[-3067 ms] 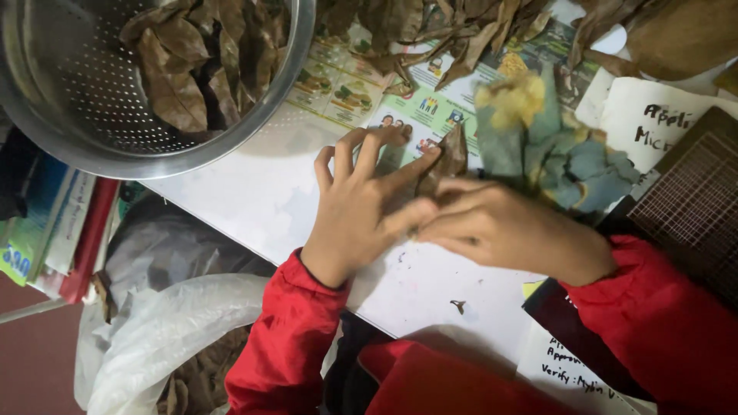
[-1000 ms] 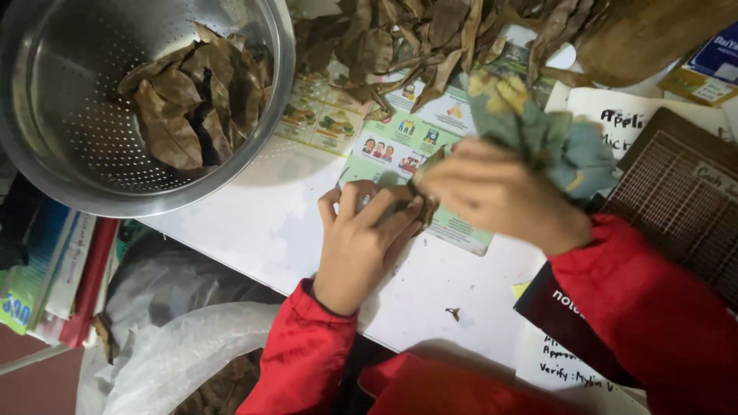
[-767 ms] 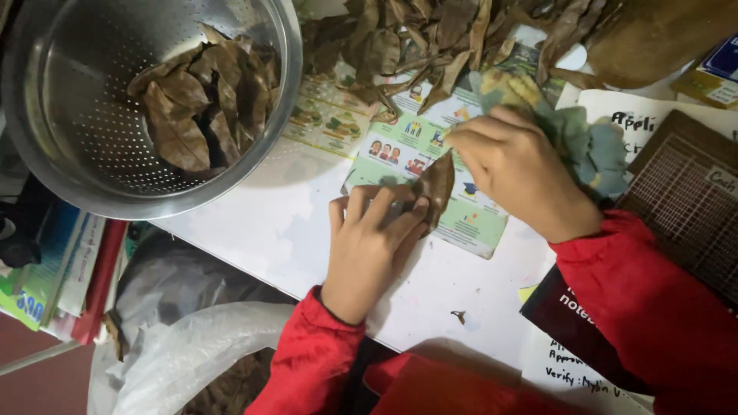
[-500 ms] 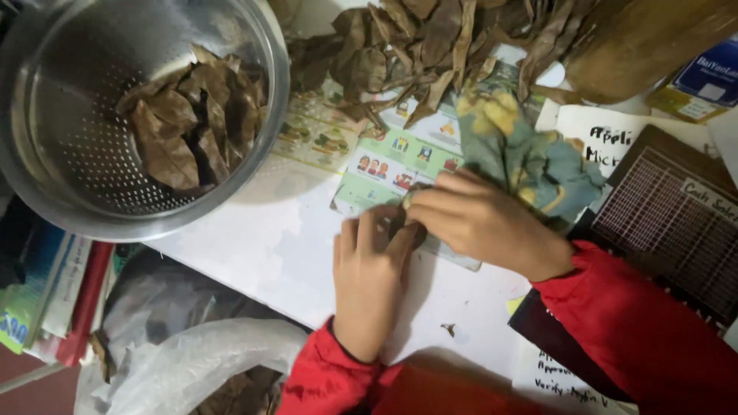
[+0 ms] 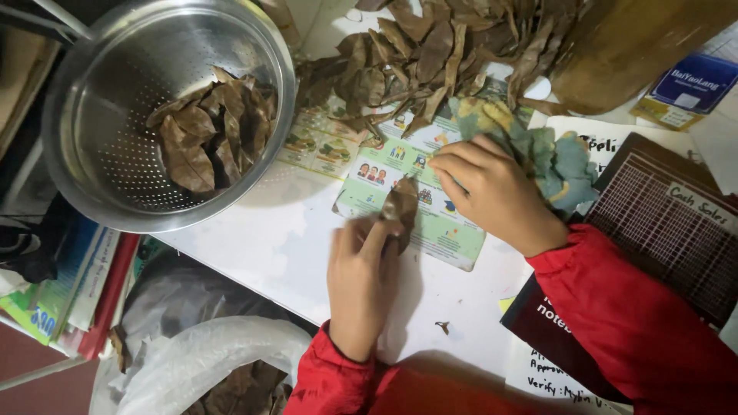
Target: Cleaning dried leaves by hand and placing them into a metal colander
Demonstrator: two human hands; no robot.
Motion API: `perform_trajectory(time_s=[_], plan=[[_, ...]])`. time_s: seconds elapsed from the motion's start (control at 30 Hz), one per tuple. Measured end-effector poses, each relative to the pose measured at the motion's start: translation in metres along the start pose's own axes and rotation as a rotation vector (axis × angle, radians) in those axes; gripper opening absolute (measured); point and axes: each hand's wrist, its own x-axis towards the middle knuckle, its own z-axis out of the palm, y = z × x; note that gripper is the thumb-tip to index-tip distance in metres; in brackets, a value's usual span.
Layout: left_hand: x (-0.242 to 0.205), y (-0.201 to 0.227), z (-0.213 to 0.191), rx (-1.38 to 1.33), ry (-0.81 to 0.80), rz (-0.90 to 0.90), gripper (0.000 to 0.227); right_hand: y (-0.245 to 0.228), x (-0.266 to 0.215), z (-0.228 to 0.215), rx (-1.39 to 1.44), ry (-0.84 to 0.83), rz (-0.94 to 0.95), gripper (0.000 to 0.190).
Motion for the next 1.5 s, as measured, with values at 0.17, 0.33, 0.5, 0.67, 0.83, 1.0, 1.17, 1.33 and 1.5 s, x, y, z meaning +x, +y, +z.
perform_trajectory(time_s=[0.17, 0.33, 0.5, 0.67, 0.83, 1.0, 1.17, 1.33, 1.5], plan=[[0.002, -0.002, -0.005, 0.426, 0.032, 0.051, 0.048, 0.000, -0.001, -0.003, -0.007, -0.009, -0.023, 0.010], [0.009, 0.002, -0.001, 0.399, 0.133, 0.095, 0.037, 0.003, -0.002, 0.000, 0.009, -0.004, -0.026, 0.011], [0.021, -0.002, -0.003, 0.299, 0.173, 0.049, 0.028, 0.010, -0.006, 0.007, -0.020, 0.068, -0.041, 0.007], [0.034, -0.038, -0.032, 0.346, 0.311, 0.180, 0.016, 0.008, -0.005, 0.007, -0.028, 0.091, -0.028, 0.005], [0.082, -0.044, -0.119, 0.577, 0.588, 0.326, 0.020, 0.007, -0.007, 0.007, -0.026, 0.115, -0.033, 0.005], [0.121, -0.082, -0.126, 0.686, 0.640, 0.268, 0.040, 0.004, -0.005, 0.000, 0.002, -0.004, -0.046, 0.009], [0.145, -0.037, -0.041, 0.432, 0.415, 0.383, 0.030, 0.006, -0.006, 0.003, -0.004, -0.003, -0.036, 0.010], [0.210, -0.025, 0.073, 0.067, 0.095, 0.576, 0.033, 0.008, -0.007, 0.006, -0.013, -0.019, -0.023, 0.017], [0.252, -0.042, 0.159, 0.499, 0.151, 0.525, 0.052, 0.007, -0.006, 0.002, -0.012, -0.041, -0.018, 0.005]])
